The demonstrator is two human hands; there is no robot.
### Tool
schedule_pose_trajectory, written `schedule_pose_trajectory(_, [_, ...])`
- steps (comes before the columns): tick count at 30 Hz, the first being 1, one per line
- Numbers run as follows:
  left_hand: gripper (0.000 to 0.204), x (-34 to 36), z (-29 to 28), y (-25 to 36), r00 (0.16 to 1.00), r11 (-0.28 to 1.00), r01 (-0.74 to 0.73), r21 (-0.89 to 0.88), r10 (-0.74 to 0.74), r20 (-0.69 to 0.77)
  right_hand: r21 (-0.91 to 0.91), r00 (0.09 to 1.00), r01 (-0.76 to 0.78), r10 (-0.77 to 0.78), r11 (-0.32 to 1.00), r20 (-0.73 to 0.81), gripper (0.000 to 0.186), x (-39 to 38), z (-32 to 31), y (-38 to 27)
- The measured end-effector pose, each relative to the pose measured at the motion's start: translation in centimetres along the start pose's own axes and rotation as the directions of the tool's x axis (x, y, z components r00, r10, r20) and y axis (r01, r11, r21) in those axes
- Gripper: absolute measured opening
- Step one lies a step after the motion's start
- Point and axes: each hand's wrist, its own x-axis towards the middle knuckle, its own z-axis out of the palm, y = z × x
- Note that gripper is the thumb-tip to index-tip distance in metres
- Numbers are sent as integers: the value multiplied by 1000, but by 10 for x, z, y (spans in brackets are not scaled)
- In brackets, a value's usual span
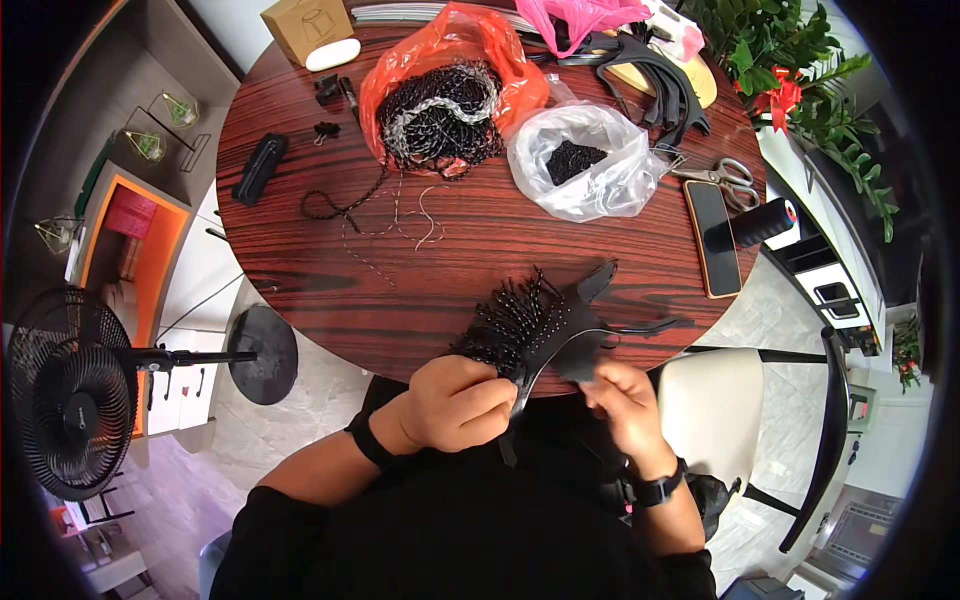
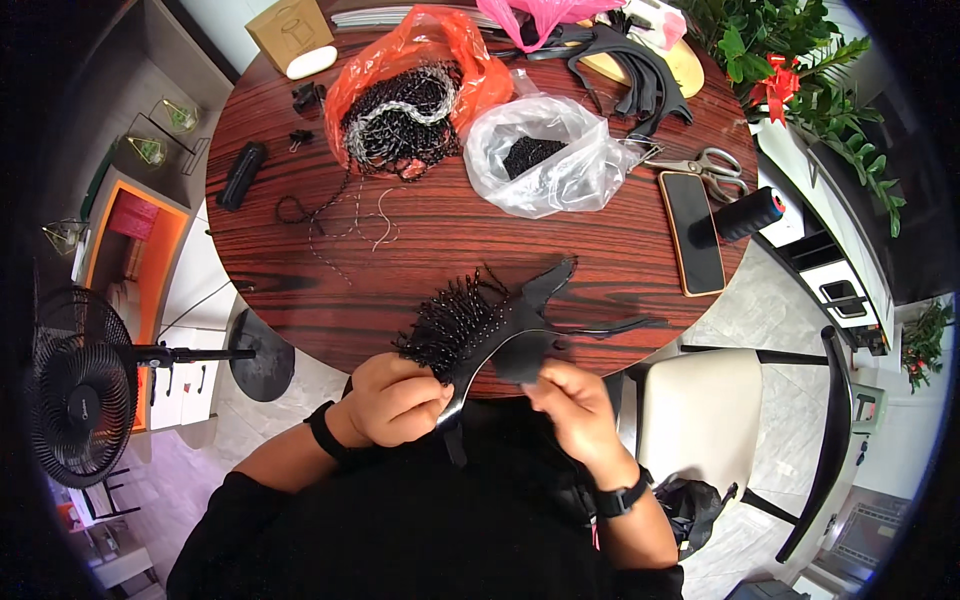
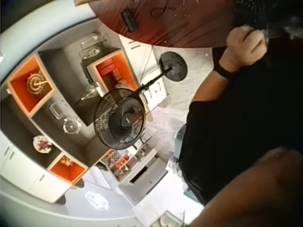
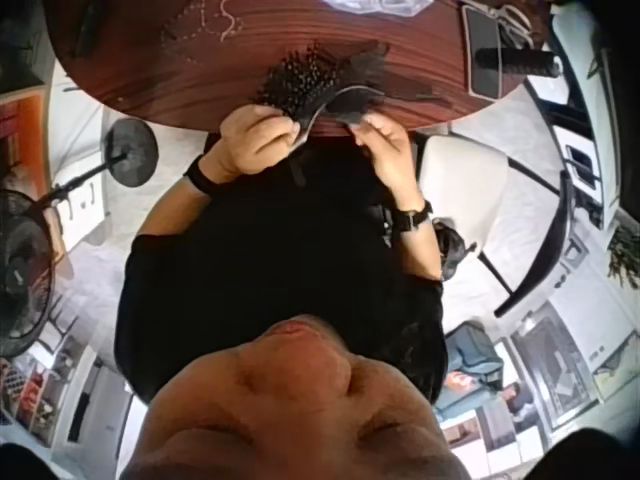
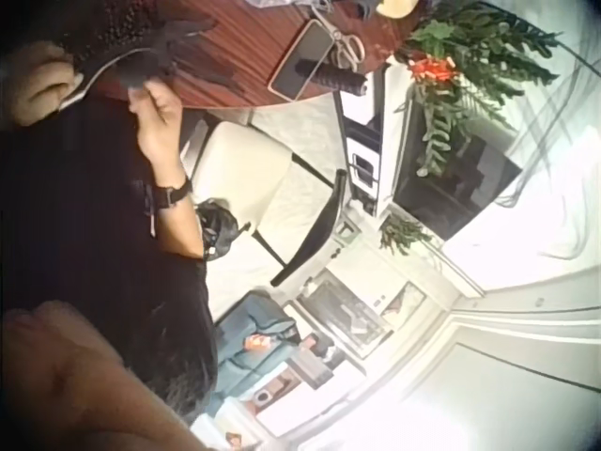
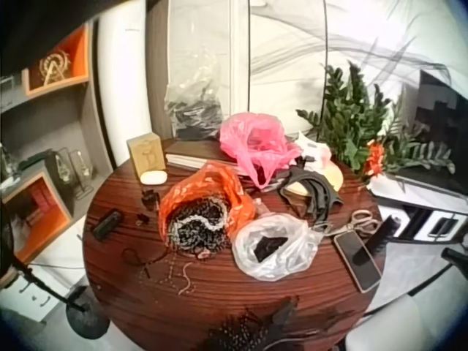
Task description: The person is sewing small black beads or decorative elements onto a black fabric or leather piece using a needle and thread.
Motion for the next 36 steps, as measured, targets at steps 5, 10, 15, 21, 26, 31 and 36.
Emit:
schedule_pose_trajectory(5, [21, -6, 0, -4, 1000, 1000, -6, -22, 6, 25, -160, 938, -177, 117, 971, -326, 26, -48, -66, 16])
schedule_pose_trajectory(10, [22, -9, 0, -4, 997, 996, -40, -81, 46, 68, -361, 861, -362, 160, 859, -483, 22, -104, -131, 41])
schedule_pose_trajectory(15, [14, -12, 5, -3, 995, 996, -47, -77, 53, 87, -756, 874, -429, 18, 495, -485, 13, -117, -127, 46])
schedule_pose_trajectory(21, [16, -15, 8, 0, 995, 995, -48, -85, 55, 81, -402, 1000, 3, 0, 916, 7, 23, -54, -6, -17])
schedule_pose_trajectory(26, [14, -12, 6, 5, 990, 992, -42, -119, 58, 132, -354, 994, 106, -92, 929, 56, 21, -1, 23, 21])
schedule_pose_trajectory(31, [17, -1, -24, 9, 983, 945, 20, -327, 41, 180, 22, 976, 121, -123, 992, 181, 12, 9, 18, 37])
schedule_pose_trajectory(36, [14, 21, -37, -4, 882, 881, 444, -161, -399, 251, -67, 976, 97, -82, 993, 202, 12, 7, 14, 39])
